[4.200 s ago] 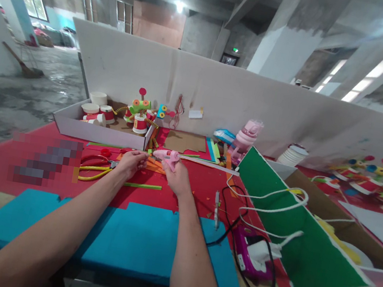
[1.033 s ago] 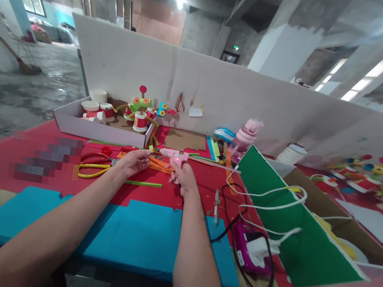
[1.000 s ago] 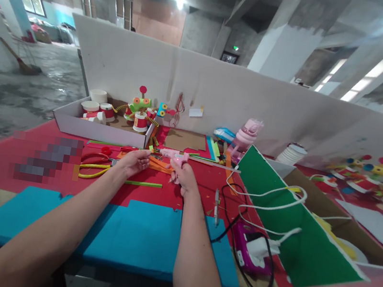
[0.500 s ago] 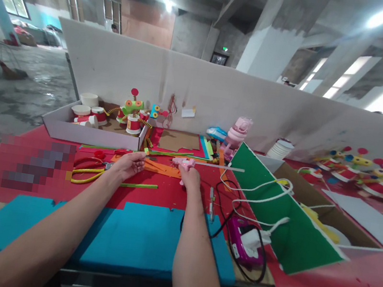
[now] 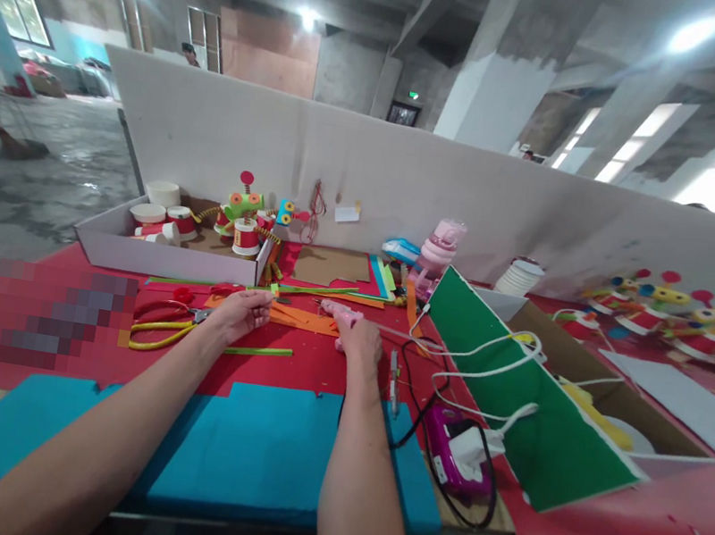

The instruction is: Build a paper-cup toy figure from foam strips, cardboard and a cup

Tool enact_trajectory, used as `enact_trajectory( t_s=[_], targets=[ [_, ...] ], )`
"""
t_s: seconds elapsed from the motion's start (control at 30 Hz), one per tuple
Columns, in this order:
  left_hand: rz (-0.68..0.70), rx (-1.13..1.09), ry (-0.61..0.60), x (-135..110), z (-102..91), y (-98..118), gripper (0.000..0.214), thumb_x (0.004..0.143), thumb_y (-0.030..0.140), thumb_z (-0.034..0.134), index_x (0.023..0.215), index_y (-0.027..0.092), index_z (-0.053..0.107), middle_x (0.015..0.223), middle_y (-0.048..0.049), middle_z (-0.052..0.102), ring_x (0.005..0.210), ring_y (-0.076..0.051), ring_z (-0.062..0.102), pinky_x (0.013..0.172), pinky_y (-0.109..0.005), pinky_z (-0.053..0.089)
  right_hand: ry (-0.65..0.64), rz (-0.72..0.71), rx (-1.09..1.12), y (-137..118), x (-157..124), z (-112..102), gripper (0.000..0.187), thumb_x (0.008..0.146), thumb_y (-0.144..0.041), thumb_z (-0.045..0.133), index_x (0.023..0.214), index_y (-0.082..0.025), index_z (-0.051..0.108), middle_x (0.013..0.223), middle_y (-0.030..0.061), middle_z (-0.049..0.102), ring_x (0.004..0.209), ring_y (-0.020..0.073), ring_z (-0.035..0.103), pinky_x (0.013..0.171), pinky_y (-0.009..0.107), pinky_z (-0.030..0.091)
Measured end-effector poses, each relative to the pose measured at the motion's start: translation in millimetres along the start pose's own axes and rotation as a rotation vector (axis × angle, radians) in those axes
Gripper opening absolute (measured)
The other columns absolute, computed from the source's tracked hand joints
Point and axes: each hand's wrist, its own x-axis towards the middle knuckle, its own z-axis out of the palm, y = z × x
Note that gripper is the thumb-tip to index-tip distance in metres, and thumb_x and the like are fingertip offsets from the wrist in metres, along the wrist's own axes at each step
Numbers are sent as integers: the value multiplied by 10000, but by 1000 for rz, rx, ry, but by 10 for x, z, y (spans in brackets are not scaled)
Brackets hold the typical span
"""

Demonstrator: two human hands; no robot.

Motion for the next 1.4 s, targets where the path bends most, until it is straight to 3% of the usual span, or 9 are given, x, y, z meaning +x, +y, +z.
enact_trajectory(
  t_s=[0.1, 0.17, 0.23, 0.33, 0.4, 0.47, 0.7, 1.23, 1.4],
  targets=[
    [11, 3, 2, 4, 6, -17, 141, 661, 136, 743, 739, 96, 633, 560, 15, 575, 429, -45, 500, 436, -166, 439, 205, 41, 38, -117, -82, -75, 465, 797, -569, 532, 969, -149, 637, 1062, 212, 646, 951, 295, 636, 757, 365, 465],
    [21, 2, 6, 6, 17, -34, 156, 652, 147, 754, 739, 100, 634, 559, 19, 572, 427, -43, 496, 427, -160, 423, 286, -65, 231, -244, -150, -36, 362, 815, -490, 530, 946, -167, 626, 1017, 163, 654, 909, 255, 635, 765, 357, 478],
    [32, -3, 6, 5, 37, -57, 174, 637, 158, 770, 724, 108, 627, 547, 29, 562, 418, -36, 482, 421, -153, 406, 160, -168, 546, -400, -229, 96, 282, 798, -441, 553, 861, -177, 628, 849, 92, 671, 786, 210, 636, 738, 336, 499],
    [37, -9, -13, -4, 75, -99, 197, 610, 164, 791, 706, 111, 628, 532, 31, 559, 412, -35, 477, 429, -153, 401, -260, -159, 1078, -621, -354, 373, 324, 705, -442, 661, 889, -176, 648, 715, 21, 651, 629, 161, 612, 652, 317, 527],
    [33, -9, -31, -10, 99, -129, 208, 599, 175, 800, 711, 104, 640, 543, 12, 584, 424, -50, 502, 443, -169, 416, -361, -106, 1281, -714, -419, 520, 386, 625, -412, 742, 918, -173, 661, 728, 8, 660, 618, 137, 611, 663, 305, 535],
    [30, -11, -41, -13, 118, -158, 212, 597, 193, 802, 714, 102, 649, 554, -3, 602, 439, -65, 523, 461, -185, 434, -361, -65, 1382, -753, -456, 598, 410, 576, -382, 783, 909, -168, 676, 740, 5, 666, 625, 124, 612, 678, 292, 537],
    [31, -5, -11, -11, 134, -232, 196, 607, 196, 793, 740, 106, 681, 590, -19, 633, 467, -64, 539, 457, -169, 421, -248, -5, 1496, -752, -456, 606, 400, 539, -358, 813, 873, -172, 694, 726, -3, 662, 626, 121, 597, 672, 287, 540],
    [65, 24, 2, -63, 205, -200, 214, 563, 225, 822, 659, 114, 665, 472, 18, 545, 431, -57, 481, 450, -172, 375, -216, -33, 1486, -729, -434, 632, 337, 553, -343, 804, 796, -158, 662, 738, 6, 665, 639, 122, 602, 644, 260, 512],
    [57, 15, -12, -53, 200, -209, 223, 569, 238, 820, 657, 103, 666, 523, -8, 588, 455, -55, 490, 461, -174, 382, -245, -32, 1538, -739, -427, 629, 358, 547, -351, 820, 819, -160, 688, 750, 8, 686, 672, 129, 620, 688, 267, 512]
  ],
)
